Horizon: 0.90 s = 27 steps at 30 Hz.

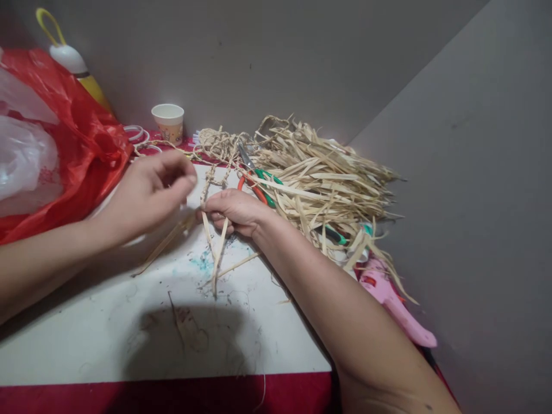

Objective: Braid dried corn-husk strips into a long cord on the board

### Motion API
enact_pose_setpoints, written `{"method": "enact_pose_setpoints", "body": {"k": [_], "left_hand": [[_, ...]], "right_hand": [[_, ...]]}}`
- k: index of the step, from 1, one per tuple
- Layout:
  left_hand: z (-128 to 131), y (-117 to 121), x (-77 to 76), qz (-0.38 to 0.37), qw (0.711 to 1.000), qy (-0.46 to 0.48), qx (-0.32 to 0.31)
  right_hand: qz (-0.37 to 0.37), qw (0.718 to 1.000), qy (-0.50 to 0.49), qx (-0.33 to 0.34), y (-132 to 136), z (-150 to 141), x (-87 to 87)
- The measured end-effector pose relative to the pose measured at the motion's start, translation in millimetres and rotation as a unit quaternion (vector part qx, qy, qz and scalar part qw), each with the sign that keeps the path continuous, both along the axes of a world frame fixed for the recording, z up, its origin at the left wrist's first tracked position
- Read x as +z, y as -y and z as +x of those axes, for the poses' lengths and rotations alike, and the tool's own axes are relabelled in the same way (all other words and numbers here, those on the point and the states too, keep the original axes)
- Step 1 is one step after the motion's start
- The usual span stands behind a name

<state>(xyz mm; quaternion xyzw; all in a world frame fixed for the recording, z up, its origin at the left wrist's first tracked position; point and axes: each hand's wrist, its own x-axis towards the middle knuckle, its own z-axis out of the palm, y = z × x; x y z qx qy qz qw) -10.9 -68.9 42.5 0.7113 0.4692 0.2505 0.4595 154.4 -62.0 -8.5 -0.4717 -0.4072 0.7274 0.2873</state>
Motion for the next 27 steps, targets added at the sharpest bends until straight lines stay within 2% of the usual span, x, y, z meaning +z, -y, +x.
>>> {"method": "enact_pose_setpoints", "body": {"k": [1,2,3,5,7,10,15,20,24,27], "left_hand": [[1.0,-13.4,-3.2,0.004,0.997,0.043,0.060],[1.8,-24.8,-7.9,-0.033,0.993,0.072,0.091],[2.2,-33.4,-13.4,-0.122,0.984,0.084,0.094],[2.4,-41.5,-24.4,-0.276,0.954,0.111,0.042],[2.6,-40.2,-31.8,-0.356,0.925,0.130,-0.021],[4.3,-33.2,-34.4,-0.359,0.923,0.123,-0.062],[6.0,-32.9,-32.0,-0.291,0.952,0.040,-0.086],[2.4,-38.0,-32.3,-0.246,0.962,0.001,-0.120],[3.3,-35.9,-29.5,-0.209,0.971,-0.040,-0.104],[5.3,-33.5,-27.4,-0.230,0.966,-0.045,-0.106]], "right_hand": [[-0.007,1.000,-0.002,0.002,-0.5,0.3,0.4],[-0.014,1.000,-0.003,0.004,-0.9,0.6,0.9],[-0.016,1.000,-0.002,0.008,-1.3,0.8,1.3],[-0.010,1.000,-0.004,0.005,-1.8,1.4,2.0],[-0.005,1.000,-0.006,0.003,-2.1,2.1,2.2],[-0.004,1.000,-0.011,0.012,-2.7,3.3,1.6],[0.006,0.999,0.000,0.035,-3.0,5.2,0.6],[0.030,0.997,0.038,0.065,-1.6,6.7,2.0],[0.101,0.980,0.141,0.094,0.1,7.7,6.1],[0.176,0.943,0.260,0.109,3.0,6.8,10.2]]}}
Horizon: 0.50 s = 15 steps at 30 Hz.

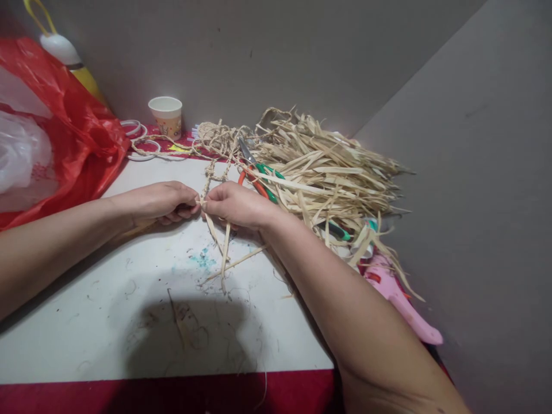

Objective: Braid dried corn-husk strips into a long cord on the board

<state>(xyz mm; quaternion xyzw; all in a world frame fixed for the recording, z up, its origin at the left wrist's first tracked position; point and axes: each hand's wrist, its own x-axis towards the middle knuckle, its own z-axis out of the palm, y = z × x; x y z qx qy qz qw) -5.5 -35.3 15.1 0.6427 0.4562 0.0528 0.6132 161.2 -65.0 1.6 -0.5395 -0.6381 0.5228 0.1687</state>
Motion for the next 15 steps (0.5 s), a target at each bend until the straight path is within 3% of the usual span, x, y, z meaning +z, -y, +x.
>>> {"method": "enact_pose_setpoints", "body": {"k": [7,11,15], "left_hand": [[-1.0,-1.4,-5.2,-0.059,0.997,0.050,-0.020],[-1.9,-1.3,-8.5,-0.051,0.997,0.051,-0.005],[-0.9,0.3,-8.5,-0.028,0.999,0.037,-0.003]], "right_hand": [[0.125,0.983,0.134,0.017,6.5,-5.9,5.3],[0.115,0.979,0.166,0.039,8.3,-4.1,15.4],[0.095,0.974,0.206,0.004,12.0,-2.5,29.0]]}}
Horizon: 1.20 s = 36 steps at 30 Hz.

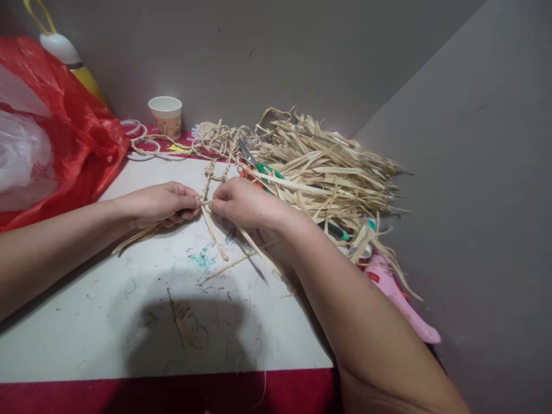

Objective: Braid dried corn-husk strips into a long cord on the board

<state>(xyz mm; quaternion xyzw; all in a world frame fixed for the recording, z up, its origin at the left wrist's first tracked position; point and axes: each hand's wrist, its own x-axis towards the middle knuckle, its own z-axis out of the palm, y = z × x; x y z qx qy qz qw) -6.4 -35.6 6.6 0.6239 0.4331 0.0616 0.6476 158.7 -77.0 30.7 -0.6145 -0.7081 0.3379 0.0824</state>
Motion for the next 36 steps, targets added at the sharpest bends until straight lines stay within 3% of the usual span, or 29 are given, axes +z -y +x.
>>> {"method": "enact_pose_setpoints", "body": {"k": [6,12,19,23,26,27,29,31,32,34,36], "left_hand": [[1.4,1.1,-2.5,0.000,0.999,0.012,0.036],[0.3,0.5,-2.5,-0.064,0.994,0.050,0.067],[-0.1,2.9,-2.2,-0.056,0.992,0.067,0.089],[-2.6,0.8,3.2,-0.082,0.989,0.087,0.084],[-4.9,-2.9,7.6,-0.113,0.985,0.101,0.082],[-5.7,-4.4,8.2,-0.122,0.984,0.107,0.078],[-7.2,-7.4,8.0,-0.135,0.982,0.116,0.067],[-8.5,-9.7,6.8,-0.140,0.981,0.121,0.053],[-9.1,-10.5,6.1,-0.140,0.981,0.123,0.047],[-9.8,-11.2,5.1,-0.136,0.982,0.125,0.035],[-10.1,-10.9,4.7,-0.128,0.983,0.127,0.023]], "right_hand": [[-0.034,0.999,-0.035,0.007,7.5,-13.6,0.6],[0.079,0.991,0.094,0.045,16.3,-29.9,-6.6],[0.104,0.966,0.219,0.088,27.8,-39.3,-11.6],[0.061,0.967,0.181,0.169,38.1,-40.1,4.3],[-0.012,0.972,0.044,0.233,38.2,-27.2,19.0],[-0.026,0.978,-0.012,0.208,35.0,-21.1,21.5],[0.002,0.991,-0.113,0.074,24.3,-9.0,20.9],[0.054,0.977,-0.190,-0.074,11.0,-0.3,13.3],[0.042,0.969,-0.217,-0.113,4.9,2.3,8.1],[-0.023,0.954,-0.265,-0.137,-4.0,3.9,-2.3],[-0.096,0.940,-0.307,-0.117,-7.7,2.4,-9.9]]}}
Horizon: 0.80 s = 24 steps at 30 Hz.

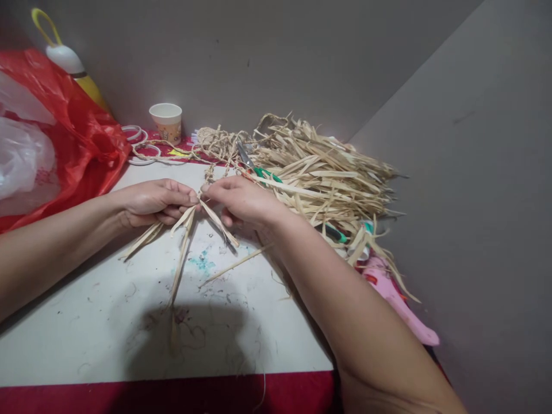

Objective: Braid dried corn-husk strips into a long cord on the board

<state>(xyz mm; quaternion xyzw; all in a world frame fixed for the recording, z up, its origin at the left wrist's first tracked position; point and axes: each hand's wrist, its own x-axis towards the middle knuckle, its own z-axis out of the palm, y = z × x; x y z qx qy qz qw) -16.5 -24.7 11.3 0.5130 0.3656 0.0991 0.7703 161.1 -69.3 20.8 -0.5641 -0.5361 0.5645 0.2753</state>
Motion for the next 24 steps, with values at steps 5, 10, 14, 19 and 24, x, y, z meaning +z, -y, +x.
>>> {"method": "enact_pose_setpoints", "body": {"k": [5,10,14,19,24], "left_hand": [[0.3,1.6,-0.9,0.022,1.000,-0.001,-0.011],[-0.7,2.8,-0.5,0.080,0.995,-0.030,-0.046],[-1.8,4.6,2.4,0.173,0.980,-0.072,-0.070],[-3.8,4.0,11.9,0.325,0.923,-0.174,-0.111],[-1.9,8.5,21.2,0.448,0.840,-0.282,-0.118]], "right_hand": [[-0.065,0.995,-0.057,0.057,1.2,-5.0,-5.8],[-0.109,0.992,-0.060,0.038,-2.9,-5.8,-13.0],[-0.139,0.983,-0.115,0.019,-6.3,-7.4,-20.2],[-0.134,0.986,-0.100,0.001,-4.5,-13.2,-23.0],[-0.119,0.988,-0.096,-0.017,-1.6,-20.0,-24.0]]}}
